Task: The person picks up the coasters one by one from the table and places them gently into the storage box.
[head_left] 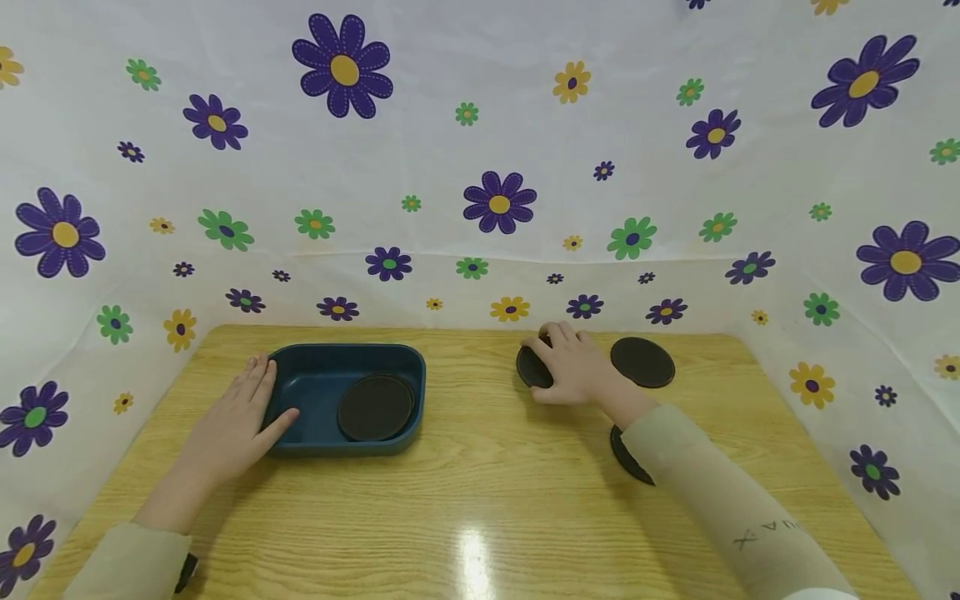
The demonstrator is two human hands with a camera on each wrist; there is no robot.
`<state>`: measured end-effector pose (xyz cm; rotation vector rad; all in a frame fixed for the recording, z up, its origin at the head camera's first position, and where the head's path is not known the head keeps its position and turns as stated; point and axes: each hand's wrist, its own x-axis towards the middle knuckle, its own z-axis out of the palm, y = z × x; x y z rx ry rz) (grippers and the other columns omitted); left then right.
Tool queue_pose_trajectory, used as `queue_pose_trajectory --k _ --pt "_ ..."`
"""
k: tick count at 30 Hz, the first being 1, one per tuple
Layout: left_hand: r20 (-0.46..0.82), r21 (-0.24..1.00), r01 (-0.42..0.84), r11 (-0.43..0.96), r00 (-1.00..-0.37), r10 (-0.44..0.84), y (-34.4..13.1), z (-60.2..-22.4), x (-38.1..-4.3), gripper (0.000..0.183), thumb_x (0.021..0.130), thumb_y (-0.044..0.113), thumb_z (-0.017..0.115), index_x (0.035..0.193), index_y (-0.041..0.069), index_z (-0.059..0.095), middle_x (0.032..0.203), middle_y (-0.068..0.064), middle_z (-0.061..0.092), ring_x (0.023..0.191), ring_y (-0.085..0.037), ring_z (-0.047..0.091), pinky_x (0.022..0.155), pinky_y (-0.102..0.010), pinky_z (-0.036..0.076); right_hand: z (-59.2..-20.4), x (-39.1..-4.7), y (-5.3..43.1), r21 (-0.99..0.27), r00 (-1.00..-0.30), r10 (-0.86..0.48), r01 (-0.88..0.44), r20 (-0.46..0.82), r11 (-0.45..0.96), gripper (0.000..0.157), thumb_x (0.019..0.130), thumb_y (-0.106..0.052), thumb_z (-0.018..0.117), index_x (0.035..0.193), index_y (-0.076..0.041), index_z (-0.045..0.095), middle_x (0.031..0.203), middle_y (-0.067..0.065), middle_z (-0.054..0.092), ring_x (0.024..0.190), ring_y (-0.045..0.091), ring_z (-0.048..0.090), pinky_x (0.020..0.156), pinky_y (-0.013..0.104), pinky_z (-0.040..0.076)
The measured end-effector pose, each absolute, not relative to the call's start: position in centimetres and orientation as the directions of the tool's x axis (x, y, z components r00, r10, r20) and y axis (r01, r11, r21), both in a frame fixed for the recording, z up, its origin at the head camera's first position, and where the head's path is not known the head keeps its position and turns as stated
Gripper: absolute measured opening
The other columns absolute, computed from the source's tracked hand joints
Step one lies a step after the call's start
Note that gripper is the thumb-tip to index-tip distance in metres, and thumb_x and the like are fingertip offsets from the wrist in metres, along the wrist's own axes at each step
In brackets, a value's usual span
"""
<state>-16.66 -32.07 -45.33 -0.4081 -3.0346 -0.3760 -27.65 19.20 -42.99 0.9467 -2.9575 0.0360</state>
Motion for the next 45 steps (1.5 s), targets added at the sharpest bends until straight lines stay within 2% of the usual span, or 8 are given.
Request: queue_pose_trajectory --k 15,23,31,36,45 --pt "0.095 0.233 0.275 0.933 -0.961 0.260 -32.3 -45.7 -16.8 0.091 0.110 0.050 0.052 0.164 -0.013 0.014 0.173 -0.035 0.014 0.164 -0.049 0.009 0.137 -0.054 0.005 -41.1 -28.0 16.1 -0.014 -0.783 -0.620 -0.621 0.057 0.784 0.075 0.087 -0.050 0.066 0.153 -0.017 0.052 0.147 0.021 0.049 0.136 0.039 0.044 0.101 0.059 0.048" --pt "0.094 0.234 0.274 0.933 -0.961 0.259 -32.2 -45.6 -16.7 0.091 0.110 0.049 0.052 0.165 -0.013 0.014 0.173 -0.034 0.013 0.164 -0.049 0.009 0.137 -0.056 0.007 -40.5 -28.1 14.1 -0.012 -0.754 -0.653 -0.655 0.074 0.756 0.075 0.086 -0.051 0.066 0.153 -0.018 0.051 0.148 0.020 0.048 0.135 0.038 0.046 0.099 0.056 0.047" --pt "0.100 0.234 0.279 0.931 -0.960 0.263 -32.2 -45.6 -16.7 0.091 0.110 0.050 0.052 0.164 -0.013 0.015 0.173 -0.035 0.014 0.164 -0.049 0.010 0.137 -0.053 0.005 -40.4 -27.9 12.4 0.025 -0.726 -0.684 -0.684 0.074 0.729 0.078 0.088 -0.056 0.067 0.155 -0.020 0.050 0.148 0.018 0.048 0.135 0.037 0.045 0.101 0.056 0.048" --pt "0.102 0.229 0.282 0.932 -0.959 0.265 -32.2 -45.7 -16.7 0.091 0.110 0.049 0.052 0.164 -0.013 0.015 0.173 -0.034 0.013 0.164 -0.049 0.010 0.137 -0.055 0.007 -40.5 -27.7 11.4 0.006 -0.704 -0.706 -0.708 0.078 0.706 0.078 0.087 -0.056 0.068 0.154 -0.021 0.050 0.148 0.017 0.047 0.136 0.036 0.045 0.102 0.056 0.049" --pt "0.113 0.233 0.283 0.930 -0.958 0.263 -32.2 -45.7 -16.7 0.090 0.110 0.048 0.052 0.164 -0.013 0.015 0.174 -0.034 0.011 0.164 -0.049 0.010 0.138 -0.052 0.003 -40.3 -27.3 9.4 -0.014 -0.694 -0.717 -0.719 0.071 0.695 0.080 0.088 -0.059 0.067 0.156 -0.023 0.049 0.150 0.014 0.046 0.135 0.034 0.045 0.103 0.052 0.049"
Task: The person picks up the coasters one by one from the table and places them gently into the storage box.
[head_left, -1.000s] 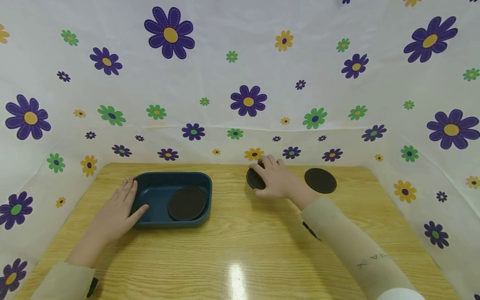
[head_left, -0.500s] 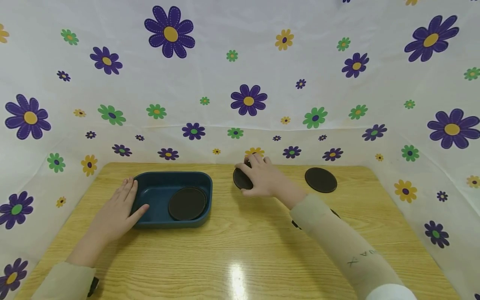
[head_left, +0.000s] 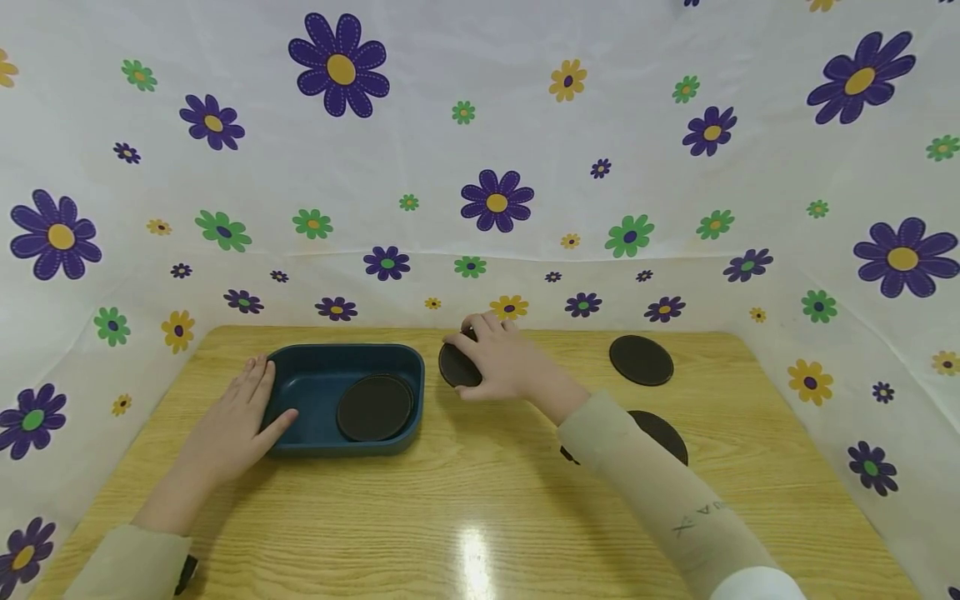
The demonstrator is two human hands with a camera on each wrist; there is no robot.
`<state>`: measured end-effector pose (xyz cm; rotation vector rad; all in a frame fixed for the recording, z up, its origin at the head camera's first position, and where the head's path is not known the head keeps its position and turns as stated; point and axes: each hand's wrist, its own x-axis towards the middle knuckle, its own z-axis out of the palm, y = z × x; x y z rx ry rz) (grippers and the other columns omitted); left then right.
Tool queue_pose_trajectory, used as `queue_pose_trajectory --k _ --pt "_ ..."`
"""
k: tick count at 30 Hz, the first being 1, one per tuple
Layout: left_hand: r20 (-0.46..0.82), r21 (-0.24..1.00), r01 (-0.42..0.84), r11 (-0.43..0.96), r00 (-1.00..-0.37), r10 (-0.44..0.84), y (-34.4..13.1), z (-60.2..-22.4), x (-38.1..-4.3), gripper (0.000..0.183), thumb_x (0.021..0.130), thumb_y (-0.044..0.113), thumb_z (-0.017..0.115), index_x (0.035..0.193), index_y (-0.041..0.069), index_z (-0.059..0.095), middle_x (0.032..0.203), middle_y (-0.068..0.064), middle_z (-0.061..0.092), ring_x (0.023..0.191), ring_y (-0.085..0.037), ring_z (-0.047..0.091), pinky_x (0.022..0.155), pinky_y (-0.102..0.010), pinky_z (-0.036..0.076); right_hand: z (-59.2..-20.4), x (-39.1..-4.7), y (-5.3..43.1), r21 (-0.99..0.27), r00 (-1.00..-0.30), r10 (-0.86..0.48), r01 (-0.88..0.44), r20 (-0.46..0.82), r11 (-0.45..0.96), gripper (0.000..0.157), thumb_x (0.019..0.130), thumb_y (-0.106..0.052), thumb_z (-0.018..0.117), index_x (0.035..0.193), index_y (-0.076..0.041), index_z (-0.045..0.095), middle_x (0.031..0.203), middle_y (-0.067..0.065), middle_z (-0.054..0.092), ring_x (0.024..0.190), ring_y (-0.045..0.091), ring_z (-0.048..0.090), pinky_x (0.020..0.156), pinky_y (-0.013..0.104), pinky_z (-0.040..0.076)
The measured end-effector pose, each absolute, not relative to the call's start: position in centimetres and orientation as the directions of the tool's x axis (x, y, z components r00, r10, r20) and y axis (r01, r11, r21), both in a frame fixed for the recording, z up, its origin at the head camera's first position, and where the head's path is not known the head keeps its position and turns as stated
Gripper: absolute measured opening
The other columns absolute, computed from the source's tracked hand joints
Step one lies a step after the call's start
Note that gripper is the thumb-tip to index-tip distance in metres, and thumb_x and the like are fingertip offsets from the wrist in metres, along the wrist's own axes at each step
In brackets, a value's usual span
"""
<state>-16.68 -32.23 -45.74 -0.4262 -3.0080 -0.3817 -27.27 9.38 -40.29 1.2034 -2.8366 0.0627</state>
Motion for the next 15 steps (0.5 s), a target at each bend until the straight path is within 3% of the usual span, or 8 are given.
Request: queue_pose_trajectory --k 15 --pt "0.123 0.232 0.286 0.930 -0.957 0.263 -32.3 -45.8 -16.6 0.090 0.110 0.048 0.053 0.164 -0.013 0.016 0.173 -0.035 0.014 0.164 -0.048 0.010 0.138 -0.050 0.001 -40.7 -26.1 5.3 -0.049 -0.643 -0.762 -0.766 0.079 0.641 0.077 0.090 -0.061 0.065 0.158 -0.028 0.047 0.151 0.010 0.045 0.137 0.028 0.042 0.103 0.045 0.044"
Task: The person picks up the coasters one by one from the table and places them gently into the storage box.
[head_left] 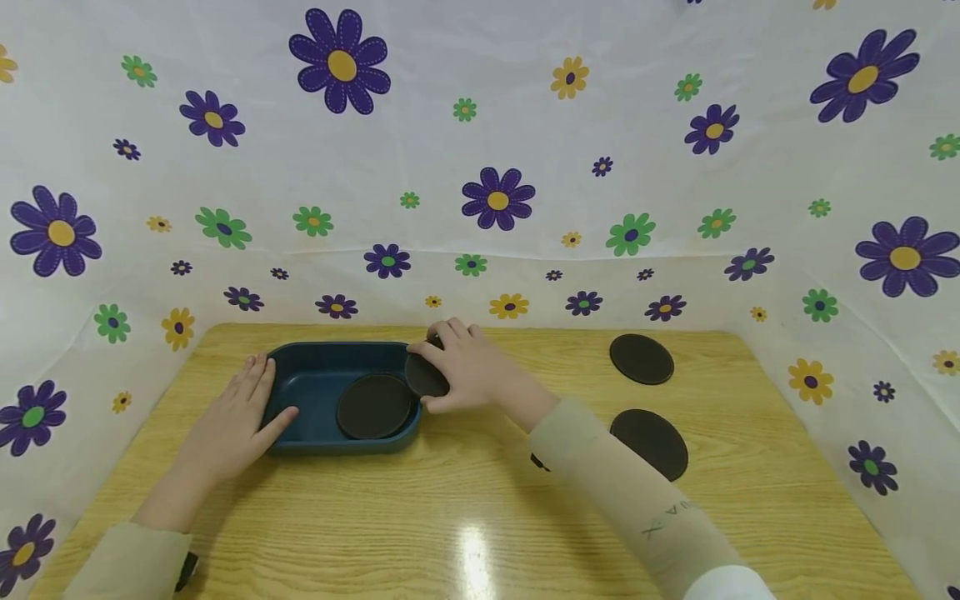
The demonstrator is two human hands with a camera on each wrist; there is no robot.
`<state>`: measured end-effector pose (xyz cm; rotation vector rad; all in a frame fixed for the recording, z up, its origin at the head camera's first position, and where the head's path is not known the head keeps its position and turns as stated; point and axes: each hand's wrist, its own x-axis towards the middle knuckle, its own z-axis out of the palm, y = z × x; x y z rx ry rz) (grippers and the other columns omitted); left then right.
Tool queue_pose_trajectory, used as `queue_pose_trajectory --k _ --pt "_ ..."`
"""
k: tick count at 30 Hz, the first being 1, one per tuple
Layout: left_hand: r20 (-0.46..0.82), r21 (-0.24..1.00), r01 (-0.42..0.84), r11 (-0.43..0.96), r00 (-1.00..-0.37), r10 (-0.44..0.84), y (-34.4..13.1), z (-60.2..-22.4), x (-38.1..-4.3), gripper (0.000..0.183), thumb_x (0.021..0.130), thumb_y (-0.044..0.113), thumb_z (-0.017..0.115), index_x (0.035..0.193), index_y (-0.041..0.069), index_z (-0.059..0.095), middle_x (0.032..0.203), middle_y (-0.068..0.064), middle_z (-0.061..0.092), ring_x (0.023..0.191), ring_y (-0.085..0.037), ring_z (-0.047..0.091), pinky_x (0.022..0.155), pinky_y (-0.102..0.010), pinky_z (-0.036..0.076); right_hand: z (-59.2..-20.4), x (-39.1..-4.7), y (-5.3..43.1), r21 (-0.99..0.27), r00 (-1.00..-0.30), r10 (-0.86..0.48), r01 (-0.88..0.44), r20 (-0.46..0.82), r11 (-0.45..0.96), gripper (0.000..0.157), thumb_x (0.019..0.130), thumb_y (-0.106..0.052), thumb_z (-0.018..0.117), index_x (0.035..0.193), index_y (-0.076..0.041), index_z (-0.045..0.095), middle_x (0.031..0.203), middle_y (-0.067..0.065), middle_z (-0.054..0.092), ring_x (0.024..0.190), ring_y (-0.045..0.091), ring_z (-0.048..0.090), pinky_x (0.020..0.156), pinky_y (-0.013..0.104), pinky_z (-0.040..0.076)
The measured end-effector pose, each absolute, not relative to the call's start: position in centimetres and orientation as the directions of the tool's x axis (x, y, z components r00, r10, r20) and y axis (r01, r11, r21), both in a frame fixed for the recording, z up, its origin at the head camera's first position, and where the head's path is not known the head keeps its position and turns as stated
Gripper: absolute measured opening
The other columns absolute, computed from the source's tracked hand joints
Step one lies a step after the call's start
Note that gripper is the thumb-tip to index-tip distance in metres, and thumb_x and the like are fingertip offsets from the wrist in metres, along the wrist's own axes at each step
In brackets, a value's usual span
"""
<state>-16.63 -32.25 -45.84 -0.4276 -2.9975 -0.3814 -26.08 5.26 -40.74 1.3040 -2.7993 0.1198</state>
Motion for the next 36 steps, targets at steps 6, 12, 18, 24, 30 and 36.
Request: queue_pose_trajectory --k 6,12,18,24,30,36 --pt "0.130 0.234 0.291 0.928 -0.955 0.267 -32.2 -45.8 -16.7 0.090 0.110 0.048 0.052 0.164 -0.014 0.017 0.173 -0.035 0.015 0.164 -0.048 0.010 0.138 -0.049 0.001 -40.9 -25.6 3.7 -0.038 -0.639 -0.766 -0.769 0.074 0.638 0.077 0.090 -0.064 0.064 0.158 -0.031 0.047 0.151 0.008 0.046 0.137 0.026 0.042 0.108 0.045 0.045" --pt "0.115 0.240 0.282 0.929 -0.958 0.261 -32.1 -45.5 -16.7 0.090 0.110 0.049 0.053 0.164 -0.014 0.017 0.173 -0.035 0.015 0.164 -0.049 0.011 0.138 -0.053 0.004 -41.0 -25.1 2.1 -0.037 -0.629 -0.775 -0.778 0.060 0.627 0.077 0.091 -0.064 0.064 0.158 -0.031 0.047 0.152 0.008 0.046 0.137 0.026 0.043 0.108 0.044 0.045" --pt "0.115 0.236 0.280 0.930 -0.959 0.260 -32.1 -45.6 -16.7 0.090 0.109 0.048 0.053 0.164 -0.014 0.017 0.173 -0.035 0.015 0.164 -0.049 0.011 0.138 -0.053 0.005 -41.2 -24.8 0.8 -0.041 -0.615 -0.787 -0.788 0.052 0.614 0.078 0.091 -0.065 0.064 0.159 -0.031 0.046 0.153 0.008 0.046 0.137 0.026 0.043 0.106 0.044 0.045" --pt "0.116 0.233 0.281 0.931 -0.959 0.260 -32.1 -45.6 -16.6 0.090 0.109 0.048 0.053 0.163 -0.014 0.017 0.172 -0.036 0.016 0.164 -0.049 0.012 0.138 -0.053 0.005 -41.6 -25.0 -0.6 -0.020 -0.604 -0.795 -0.797 0.051 0.604 0.077 0.092 -0.067 0.064 0.159 -0.032 0.045 0.155 0.006 0.045 0.140 0.025 0.042 0.111 0.045 0.044" --pt "0.108 0.233 0.275 0.933 -0.961 0.256 -32.1 -45.5 -16.7 0.090 0.109 0.049 0.053 0.164 -0.014 0.018 0.173 -0.035 0.016 0.164 -0.049 0.011 0.137 -0.055 0.007 -42.1 -24.9 -1.8 -0.016 -0.591 -0.806 -0.807 0.042 0.591 0.077 0.093 -0.068 0.064 0.159 -0.033 0.045 0.154 0.005 0.045 0.140 0.024 0.042 0.110 0.044 0.044" --pt "0.105 0.235 0.272 0.933 -0.962 0.254 -32.0 -45.5 -16.7 0.090 0.109 0.049 0.053 0.164 -0.013 0.017 0.173 -0.035 0.016 0.164 -0.049 0.011 0.137 -0.055 0.007 -42.2 -24.6 -2.5 -0.013 -0.587 -0.809 -0.809 0.037 0.587 0.076 0.093 -0.069 0.064 0.158 -0.032 0.048 0.154 0.005 0.047 0.139 0.024 0.042 0.114 0.045 0.043"
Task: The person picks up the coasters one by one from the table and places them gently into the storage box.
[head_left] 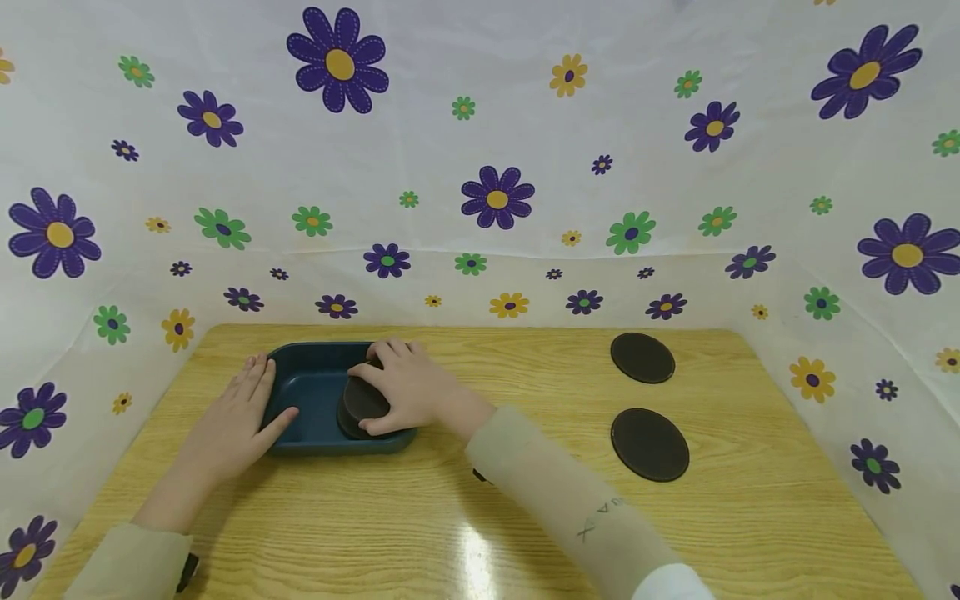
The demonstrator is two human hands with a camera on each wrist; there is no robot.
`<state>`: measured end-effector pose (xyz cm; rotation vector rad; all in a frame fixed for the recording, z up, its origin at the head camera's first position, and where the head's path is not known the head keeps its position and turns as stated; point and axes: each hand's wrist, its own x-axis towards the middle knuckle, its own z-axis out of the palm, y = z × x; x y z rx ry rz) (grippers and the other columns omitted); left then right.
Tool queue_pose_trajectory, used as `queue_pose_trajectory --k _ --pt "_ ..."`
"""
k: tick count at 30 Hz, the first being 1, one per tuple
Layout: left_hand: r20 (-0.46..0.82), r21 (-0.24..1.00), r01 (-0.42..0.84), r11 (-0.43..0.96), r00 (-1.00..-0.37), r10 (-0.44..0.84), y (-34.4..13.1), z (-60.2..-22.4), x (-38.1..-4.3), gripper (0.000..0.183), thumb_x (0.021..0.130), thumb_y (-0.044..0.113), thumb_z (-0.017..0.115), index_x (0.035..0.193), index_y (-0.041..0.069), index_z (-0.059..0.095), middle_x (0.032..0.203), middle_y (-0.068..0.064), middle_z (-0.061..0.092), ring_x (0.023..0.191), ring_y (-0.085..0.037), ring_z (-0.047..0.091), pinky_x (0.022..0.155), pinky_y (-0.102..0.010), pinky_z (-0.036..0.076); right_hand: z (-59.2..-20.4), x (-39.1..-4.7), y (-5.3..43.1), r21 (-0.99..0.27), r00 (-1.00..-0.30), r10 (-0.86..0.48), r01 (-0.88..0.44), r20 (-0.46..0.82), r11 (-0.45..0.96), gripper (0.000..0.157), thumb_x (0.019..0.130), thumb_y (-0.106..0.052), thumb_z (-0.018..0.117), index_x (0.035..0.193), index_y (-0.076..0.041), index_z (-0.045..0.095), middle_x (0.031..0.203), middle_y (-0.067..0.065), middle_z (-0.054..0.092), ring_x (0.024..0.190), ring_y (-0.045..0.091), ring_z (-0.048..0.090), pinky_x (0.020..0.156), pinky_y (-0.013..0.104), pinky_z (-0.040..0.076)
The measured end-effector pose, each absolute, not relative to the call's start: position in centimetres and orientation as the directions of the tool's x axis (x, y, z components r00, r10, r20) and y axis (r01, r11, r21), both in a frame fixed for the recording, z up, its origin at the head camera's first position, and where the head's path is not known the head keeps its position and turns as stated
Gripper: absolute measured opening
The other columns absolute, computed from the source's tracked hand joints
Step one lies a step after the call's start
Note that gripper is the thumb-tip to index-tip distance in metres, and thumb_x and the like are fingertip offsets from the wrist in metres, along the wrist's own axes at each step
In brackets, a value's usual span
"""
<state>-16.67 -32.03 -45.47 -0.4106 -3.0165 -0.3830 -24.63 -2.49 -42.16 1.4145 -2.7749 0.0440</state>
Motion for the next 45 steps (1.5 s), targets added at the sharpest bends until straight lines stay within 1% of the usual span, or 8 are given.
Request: queue_pose_trajectory --k 5,10,18,22,25,31,38,45 --pt "0.109 0.243 0.273 0.931 -0.961 0.254 -32.0 -45.5 -16.7 0.090 0.109 0.049 0.053 0.164 -0.013 0.017 0.173 -0.035 0.015 0.164 -0.049 0.010 0.137 -0.055 0.006 -42.2 -24.5 -2.9 0.008 -0.583 -0.813 -0.813 0.021 0.583 0.076 0.094 -0.070 0.062 0.158 -0.032 0.047 0.154 0.004 0.046 0.140 0.024 0.042 0.118 0.047 0.041" --pt "0.134 0.242 0.286 0.927 -0.956 0.260 -32.1 -45.7 -16.7 0.089 0.110 0.048 0.054 0.164 -0.013 0.017 0.173 -0.035 0.016 0.164 -0.049 0.011 0.138 -0.052 0.003 -42.5 -24.5 -3.3 0.030 -0.575 -0.818 -0.817 0.019 0.575 0.076 0.095 -0.072 0.060 0.158 -0.032 0.047 0.154 0.004 0.046 0.137 0.021 0.043 0.116 0.046 0.042" --pt "0.142 0.237 0.297 0.925 -0.953 0.269 -32.2 -45.8 -16.9 0.089 0.110 0.049 0.052 0.164 -0.013 0.017 0.173 -0.035 0.015 0.164 -0.049 0.011 0.138 -0.051 0.001 -42.6 -24.5 -3.4 0.095 -0.569 -0.822 -0.817 0.031 0.569 0.078 0.098 -0.073 0.054 0.162 -0.030 0.040 0.159 0.004 0.044 0.142 0.022 0.042 0.118 0.046 0.043" --pt "0.142 0.238 0.300 0.924 -0.952 0.273 -32.2 -45.9 -17.0 0.089 0.110 0.048 0.052 0.164 -0.013 0.016 0.173 -0.035 0.014 0.163 -0.050 0.011 0.138 -0.047 -0.002 -42.5 -24.6 -2.9 0.080 -0.565 -0.824 -0.821 0.037 0.566 0.075 0.100 -0.069 0.055 0.161 -0.028 0.043 0.158 0.005 0.046 0.143 0.023 0.042 0.119 0.046 0.042" --pt "0.138 0.237 0.302 0.923 -0.951 0.275 -32.3 -45.9 -17.0 0.090 0.110 0.049 0.051 0.164 -0.013 0.015 0.173 -0.035 0.012 0.163 -0.050 0.011 0.138 -0.047 -0.003 -42.6 -24.7 -2.4 0.071 -0.567 -0.823 -0.820 0.035 0.568 0.072 0.101 -0.067 0.056 0.160 -0.028 0.044 0.156 0.005 0.047 0.144 0.024 0.043 0.122 0.046 0.041" --pt "0.141 0.239 0.300 0.923 -0.952 0.273 -32.3 -45.8 -16.9 0.090 0.110 0.048 0.053 0.164 -0.014 0.016 0.173 -0.036 0.014 0.164 -0.050 0.010 0.137 -0.046 -0.004 -42.3 -25.2 -1.0 0.056 -0.581 -0.813 -0.811 0.025 0.582 0.069 0.103 -0.063 0.057 0.161 -0.027 0.043 0.157 0.005 0.046 0.146 0.024 0.043 0.122 0.046 0.041" --pt "0.114 0.248 0.281 0.927 -0.959 0.261 -32.2 -45.6 -16.8 0.091 0.110 0.049 0.052 0.165 -0.012 0.014 0.174 -0.034 0.012 0.164 -0.049 0.008 0.138 -0.050 0.000 -41.7 -25.6 0.7 0.008 -0.609 -0.792 -0.793 0.036 0.610 0.067 0.103 -0.057 0.062 0.160 -0.025 0.045 0.157 0.007 0.046 0.146 0.025 0.044 0.124 0.048 0.038" --pt "0.119 0.244 0.286 0.927 -0.957 0.265 -32.3 -45.8 -16.8 0.090 0.110 0.049 0.052 0.164 -0.013 0.016 0.173 -0.035 0.013 0.164 -0.049 0.009 0.138 -0.050 0.000 -41.5 -26.0 2.4 -0.042 -0.636 -0.770 -0.772 0.045 0.635 0.065 0.104 -0.052 0.064 0.158 -0.022 0.047 0.155 0.008 0.046 0.146 0.027 0.042 0.125 0.047 0.036"
